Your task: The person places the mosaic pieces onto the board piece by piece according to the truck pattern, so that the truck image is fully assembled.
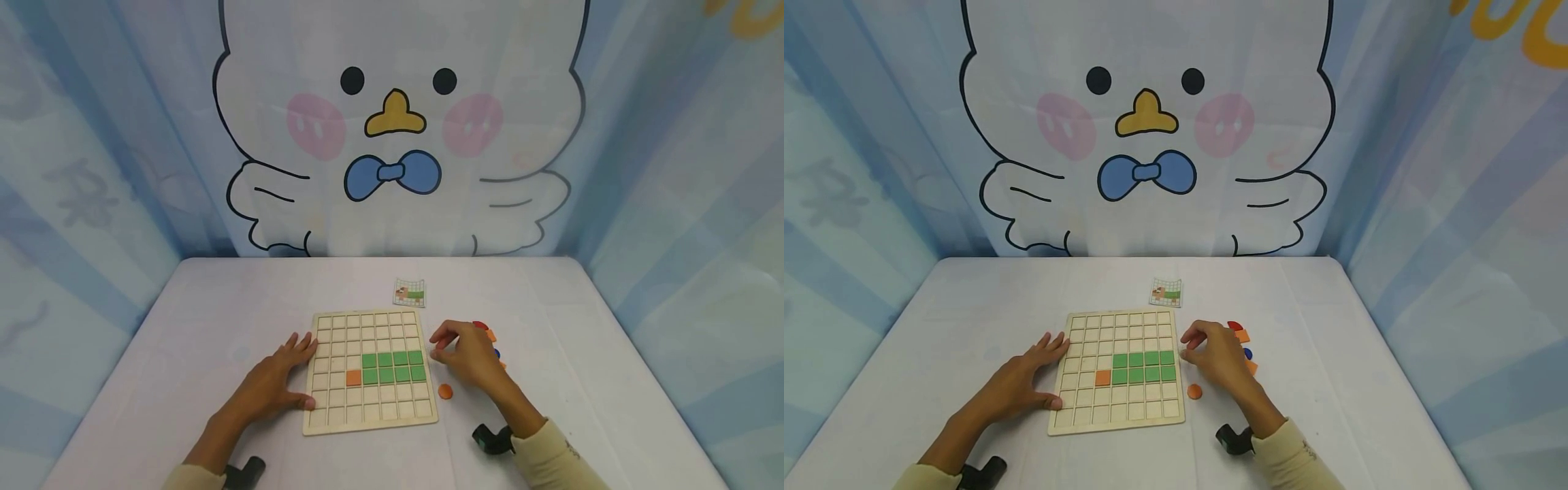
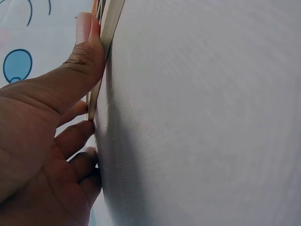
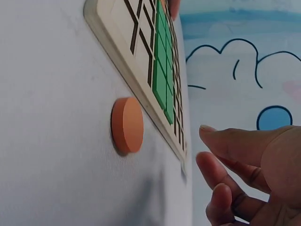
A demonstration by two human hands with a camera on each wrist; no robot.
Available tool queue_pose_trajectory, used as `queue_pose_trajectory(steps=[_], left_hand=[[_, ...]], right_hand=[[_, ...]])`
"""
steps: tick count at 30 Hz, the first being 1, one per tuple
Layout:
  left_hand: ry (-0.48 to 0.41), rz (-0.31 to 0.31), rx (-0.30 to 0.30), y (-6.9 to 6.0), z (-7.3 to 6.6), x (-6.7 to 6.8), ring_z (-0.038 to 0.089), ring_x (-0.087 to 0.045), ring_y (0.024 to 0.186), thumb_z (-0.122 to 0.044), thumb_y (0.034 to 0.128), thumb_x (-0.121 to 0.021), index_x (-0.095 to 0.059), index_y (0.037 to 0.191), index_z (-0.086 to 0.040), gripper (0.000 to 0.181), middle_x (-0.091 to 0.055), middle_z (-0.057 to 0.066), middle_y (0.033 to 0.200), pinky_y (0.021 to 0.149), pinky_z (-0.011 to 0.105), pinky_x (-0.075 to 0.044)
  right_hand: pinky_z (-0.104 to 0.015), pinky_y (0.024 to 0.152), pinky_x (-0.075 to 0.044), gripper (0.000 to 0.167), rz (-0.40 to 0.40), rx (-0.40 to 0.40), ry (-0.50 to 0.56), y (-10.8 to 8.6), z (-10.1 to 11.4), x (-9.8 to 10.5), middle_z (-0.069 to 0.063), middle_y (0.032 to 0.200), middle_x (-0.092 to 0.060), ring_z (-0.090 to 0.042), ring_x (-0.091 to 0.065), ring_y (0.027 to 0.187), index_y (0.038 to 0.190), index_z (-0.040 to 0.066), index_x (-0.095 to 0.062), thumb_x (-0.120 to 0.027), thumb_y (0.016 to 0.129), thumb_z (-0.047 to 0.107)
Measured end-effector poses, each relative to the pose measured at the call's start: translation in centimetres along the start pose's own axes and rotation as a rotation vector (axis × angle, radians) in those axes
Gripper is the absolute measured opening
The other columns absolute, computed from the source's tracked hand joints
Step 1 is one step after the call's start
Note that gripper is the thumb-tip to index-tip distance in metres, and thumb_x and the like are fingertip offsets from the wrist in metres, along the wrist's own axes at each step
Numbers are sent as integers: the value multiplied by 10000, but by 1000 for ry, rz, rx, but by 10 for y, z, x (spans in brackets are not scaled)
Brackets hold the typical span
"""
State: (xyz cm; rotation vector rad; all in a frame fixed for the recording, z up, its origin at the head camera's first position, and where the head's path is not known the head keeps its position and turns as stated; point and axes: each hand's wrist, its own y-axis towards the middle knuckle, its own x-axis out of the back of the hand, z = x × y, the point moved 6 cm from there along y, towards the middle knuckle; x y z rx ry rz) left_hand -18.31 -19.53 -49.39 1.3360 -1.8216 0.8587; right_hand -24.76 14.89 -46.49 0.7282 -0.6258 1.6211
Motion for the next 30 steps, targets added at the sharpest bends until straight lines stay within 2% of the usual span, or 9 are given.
queue_pose_trajectory(steps=[12,17,22,30], left_hand=[[-1,3,4,0,-2,0,445,-226,1628,-465,681,-952,-396,1644,-121,1164,-303,108,1742,1225,727,-315],[0,9,8,1,-3,-2,444,-231,1628,-474,676,-954,-401,1642,-120,1168,-306,112,1740,1221,726,-323],[8,13,16,0,-2,-2,444,-234,1627,-470,675,-955,-401,1643,-122,1168,-306,111,1740,1219,724,-329],[18,2,11,0,-2,-1,442,-235,1627,-471,677,-952,-401,1642,-119,1166,-311,112,1739,1220,723,-328]], right_hand=[[-296,715,-471,172,-48,-60,-25,2,-30,27,13,871,-719,-190,-576,836,1006,149,-781,-876,868,113],[-265,618,-517,175,-57,-93,-17,1,-44,39,-28,899,-700,-185,-609,766,1039,122,-774,-863,888,116],[-264,536,-478,198,-88,-84,-15,2,-54,52,-57,937,-735,-190,-593,689,1072,105,-770,-860,896,124],[-291,631,-485,272,-67,-168,-80,6,-74,63,-102,1036,-753,-250,-646,870,1164,112,-733,-827,939,235]])
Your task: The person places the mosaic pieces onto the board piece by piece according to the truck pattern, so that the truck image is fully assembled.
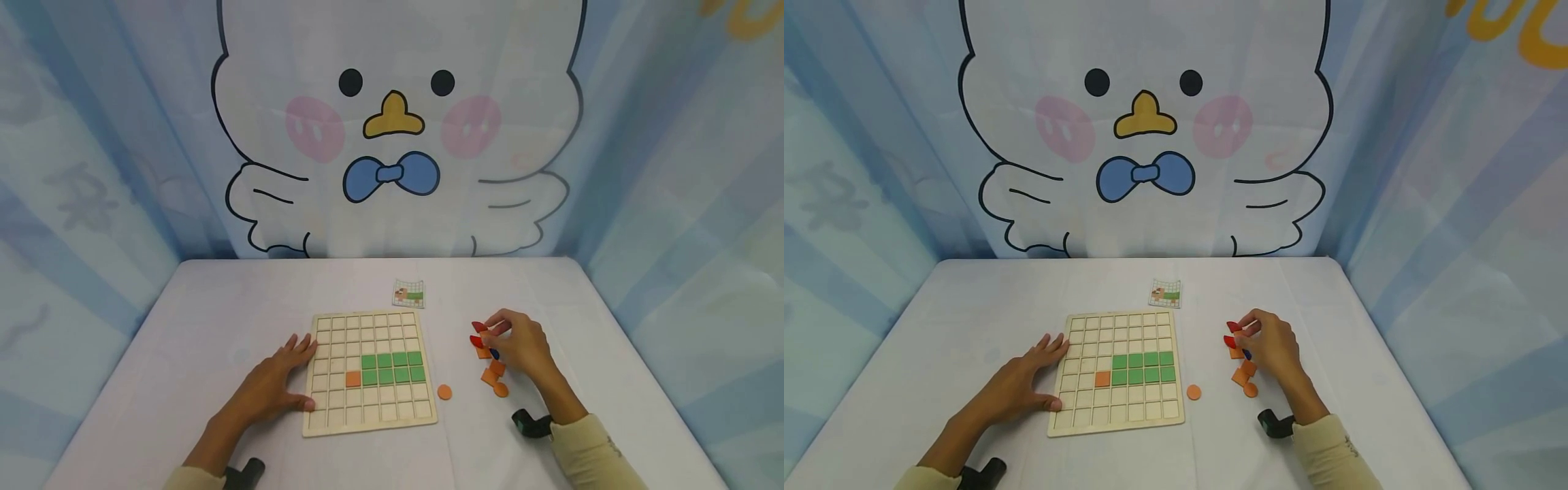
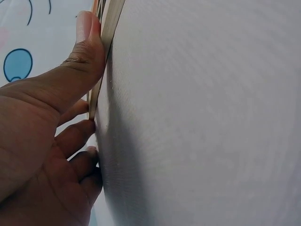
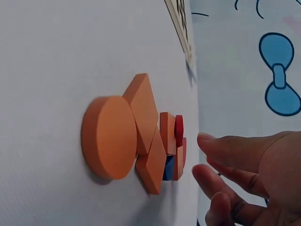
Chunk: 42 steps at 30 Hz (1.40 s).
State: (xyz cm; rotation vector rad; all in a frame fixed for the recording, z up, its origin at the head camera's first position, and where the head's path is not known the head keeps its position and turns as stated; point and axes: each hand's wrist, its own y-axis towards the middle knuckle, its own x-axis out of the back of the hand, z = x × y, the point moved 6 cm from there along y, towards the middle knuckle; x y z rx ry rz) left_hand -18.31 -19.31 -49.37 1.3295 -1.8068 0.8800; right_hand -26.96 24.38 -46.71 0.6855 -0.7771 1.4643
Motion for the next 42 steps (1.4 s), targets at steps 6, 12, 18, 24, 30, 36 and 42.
queue_pose_trajectory(steps=[6,12,18,24,30,36,42], left_hand=[[-3,2,10,-1,3,0,437,-226,1631,-468,678,-956,-394,1646,-123,1171,-303,103,1744,1224,722,-324],[-9,-3,-5,-1,2,-1,444,-229,1628,-485,680,-949,-404,1642,-117,1165,-311,110,1740,1216,727,-331],[-16,-1,-3,0,3,-1,433,-220,1634,-486,682,-946,-398,1645,-126,1165,-304,100,1744,1229,719,-320],[-23,-2,1,0,5,-2,429,-223,1635,-489,672,-949,-397,1646,-134,1174,-303,88,1745,1229,719,-317],[-21,1,8,0,6,-3,423,-220,1637,-492,666,-949,-387,1651,-142,1187,-294,80,1749,1234,709,-320],[-26,0,2,1,4,-2,426,-225,1634,-474,666,-954,-395,1646,-135,1177,-301,87,1742,1234,712,-316],[-38,-2,-6,0,3,0,428,-219,1635,-455,679,-947,-400,1644,-136,1154,-298,87,1744,1236,729,-293]], right_hand=[[-301,628,-478,275,36,-27,-39,4,-8,-4,-107,1018,-750,-236,-652,835,1178,103,-730,-807,944,223],[-297,584,-484,295,43,-53,-64,7,-12,-8,-105,971,-724,-210,-633,758,1189,84,-716,-805,950,233],[-307,597,-484,334,20,-90,-99,9,-14,-8,-122,982,-737,-229,-649,768,1183,82,-707,-821,937,277],[-299,624,-489,293,36,-73,-97,11,-9,-8,-121,1000,-739,-233,-665,816,1142,60,-713,-823,934,234],[-272,643,-503,226,39,-37,-58,13,-2,-11,-116,992,-729,-227,-652,835,1098,62,-708,-823,929,159],[-269,620,-526,158,33,-14,4,16,0,-16,-114,972,-717,-223,-634,804,1069,78,-724,-800,933,104],[-282,591,-529,124,9,14,65,16,9,-19,-106,939,-720,-206,-621,742,1031,77,-740,-811,937,117]])
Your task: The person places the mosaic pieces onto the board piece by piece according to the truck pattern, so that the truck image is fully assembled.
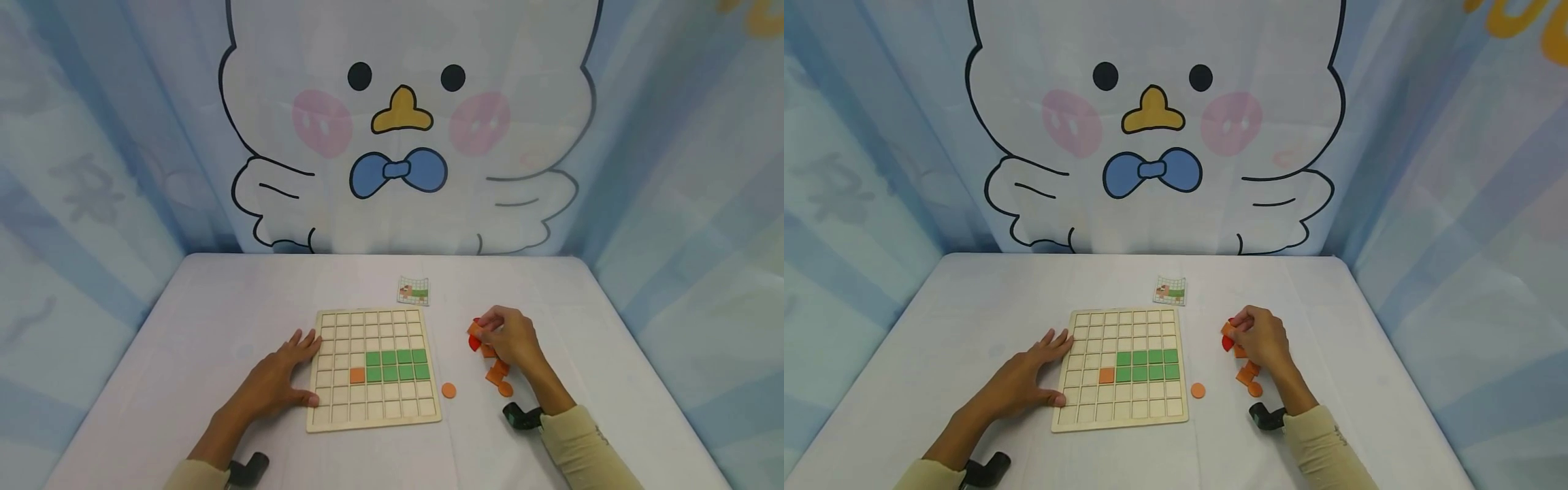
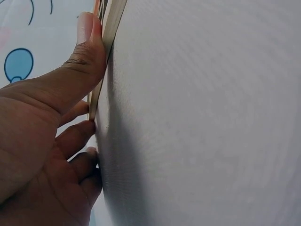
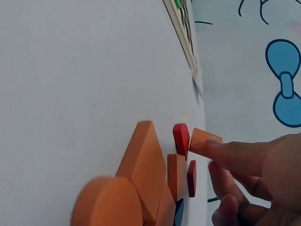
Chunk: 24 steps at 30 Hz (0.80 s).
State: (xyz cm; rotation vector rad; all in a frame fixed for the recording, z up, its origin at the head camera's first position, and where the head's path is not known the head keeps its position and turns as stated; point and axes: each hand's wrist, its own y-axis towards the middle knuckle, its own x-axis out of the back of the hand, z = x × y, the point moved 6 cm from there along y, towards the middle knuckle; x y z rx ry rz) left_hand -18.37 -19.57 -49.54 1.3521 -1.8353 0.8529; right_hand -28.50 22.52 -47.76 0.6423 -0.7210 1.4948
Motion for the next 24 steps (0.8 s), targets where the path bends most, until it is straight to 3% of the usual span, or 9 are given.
queue_pose_trajectory(steps=[5,12,24], left_hand=[[0,3,0,0,-1,0,434,-224,1632,-451,675,-951,-405,1642,-130,1157,-305,98,1740,1230,732,-300],[9,6,8,0,0,-1,426,-221,1636,-440,675,-958,-398,1645,-131,1162,-300,94,1742,1229,728,-309],[12,3,6,0,0,0,426,-224,1634,-438,675,-960,-405,1643,-129,1158,-311,97,1738,1224,734,-310]], right_hand=[[-286,524,-521,142,-13,15,33,-3,13,-6,-91,933,-707,-199,-607,635,1024,101,-748,-839,923,142],[-286,626,-463,148,-37,76,33,-6,34,-15,-42,859,-712,-206,-562,764,980,137,-763,-877,887,148],[-266,661,-413,152,-8,163,81,-11,66,-28,7,829,-727,-183,-521,764,934,170,-772,-903,857,185]])
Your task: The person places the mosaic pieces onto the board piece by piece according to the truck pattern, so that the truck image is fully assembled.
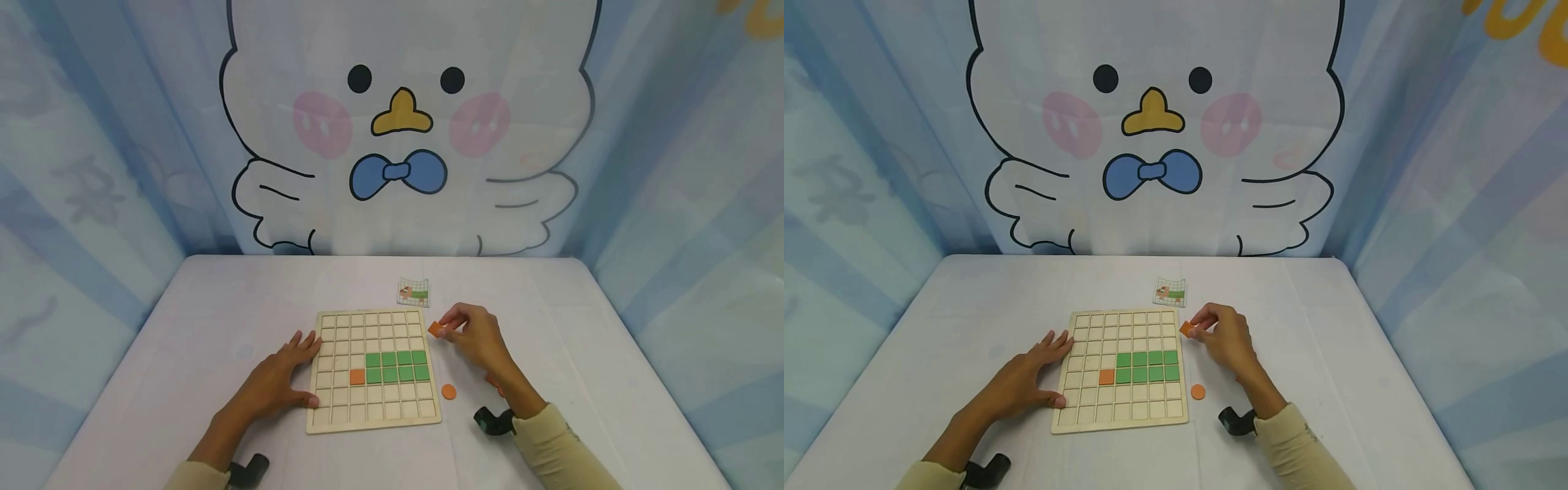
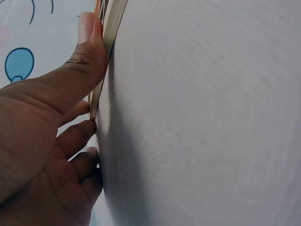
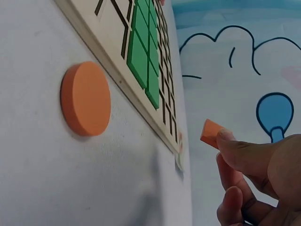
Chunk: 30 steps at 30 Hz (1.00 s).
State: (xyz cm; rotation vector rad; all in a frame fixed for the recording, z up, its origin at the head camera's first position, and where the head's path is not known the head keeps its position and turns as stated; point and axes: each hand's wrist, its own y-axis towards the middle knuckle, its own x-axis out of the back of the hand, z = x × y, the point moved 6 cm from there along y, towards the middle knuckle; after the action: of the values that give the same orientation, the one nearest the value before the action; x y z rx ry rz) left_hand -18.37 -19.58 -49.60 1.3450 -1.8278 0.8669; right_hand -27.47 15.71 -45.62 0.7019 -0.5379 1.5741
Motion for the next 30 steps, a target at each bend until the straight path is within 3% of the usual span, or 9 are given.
queue_pose_trajectory(steps=[21,30], left_hand=[[-13,-8,-11,-1,-1,0,434,-227,1631,-438,677,-954,-406,1640,-125,1152,-309,98,1737,1234,732,-292],[-20,-1,-3,-1,-3,1,427,-213,1636,-425,681,-956,-399,1643,-122,1152,-301,99,1738,1241,726,-286]], right_hand=[[-242,625,-443,132,147,75,156,-8,46,-48,70,801,-721,-179,-544,727,911,219,-777,-871,886,130],[-228,600,-431,104,207,151,148,-11,68,-68,95,785,-724,-141,-534,682,900,207,-778,-864,897,148]])
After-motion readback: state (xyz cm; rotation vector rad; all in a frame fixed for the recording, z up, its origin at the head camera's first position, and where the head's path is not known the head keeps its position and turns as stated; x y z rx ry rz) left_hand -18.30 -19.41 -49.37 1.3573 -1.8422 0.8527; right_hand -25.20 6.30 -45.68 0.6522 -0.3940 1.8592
